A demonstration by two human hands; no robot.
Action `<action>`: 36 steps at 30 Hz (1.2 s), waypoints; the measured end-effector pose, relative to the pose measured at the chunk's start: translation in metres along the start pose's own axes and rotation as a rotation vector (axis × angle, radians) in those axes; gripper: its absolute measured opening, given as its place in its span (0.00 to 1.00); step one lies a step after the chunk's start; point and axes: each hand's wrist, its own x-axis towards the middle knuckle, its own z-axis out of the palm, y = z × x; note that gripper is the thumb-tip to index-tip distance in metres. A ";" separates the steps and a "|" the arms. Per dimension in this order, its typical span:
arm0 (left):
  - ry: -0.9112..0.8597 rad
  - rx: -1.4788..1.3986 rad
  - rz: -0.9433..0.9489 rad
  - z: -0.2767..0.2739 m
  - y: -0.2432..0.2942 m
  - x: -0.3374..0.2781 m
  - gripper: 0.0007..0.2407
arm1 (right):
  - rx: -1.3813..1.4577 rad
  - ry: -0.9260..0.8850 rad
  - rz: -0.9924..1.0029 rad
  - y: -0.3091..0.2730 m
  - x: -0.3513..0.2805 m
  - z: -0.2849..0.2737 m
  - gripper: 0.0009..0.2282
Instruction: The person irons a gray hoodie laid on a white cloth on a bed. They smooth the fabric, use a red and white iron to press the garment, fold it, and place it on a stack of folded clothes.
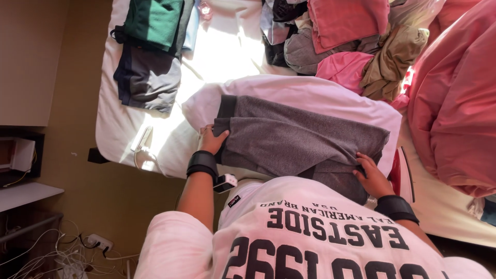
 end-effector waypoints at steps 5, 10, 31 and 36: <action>0.049 -0.021 -0.109 0.023 -0.024 0.021 0.29 | -0.146 0.128 0.127 0.004 0.013 0.003 0.11; 0.002 -0.017 -0.020 0.035 -0.047 0.036 0.26 | -0.215 0.352 0.400 -0.002 0.008 -0.006 0.11; -0.089 -0.184 0.085 -0.019 0.018 -0.019 0.20 | 0.099 0.500 0.746 -0.016 0.023 0.047 0.44; -0.086 -0.255 0.122 -0.029 0.049 -0.026 0.19 | 0.163 0.489 0.622 0.037 0.035 0.071 0.38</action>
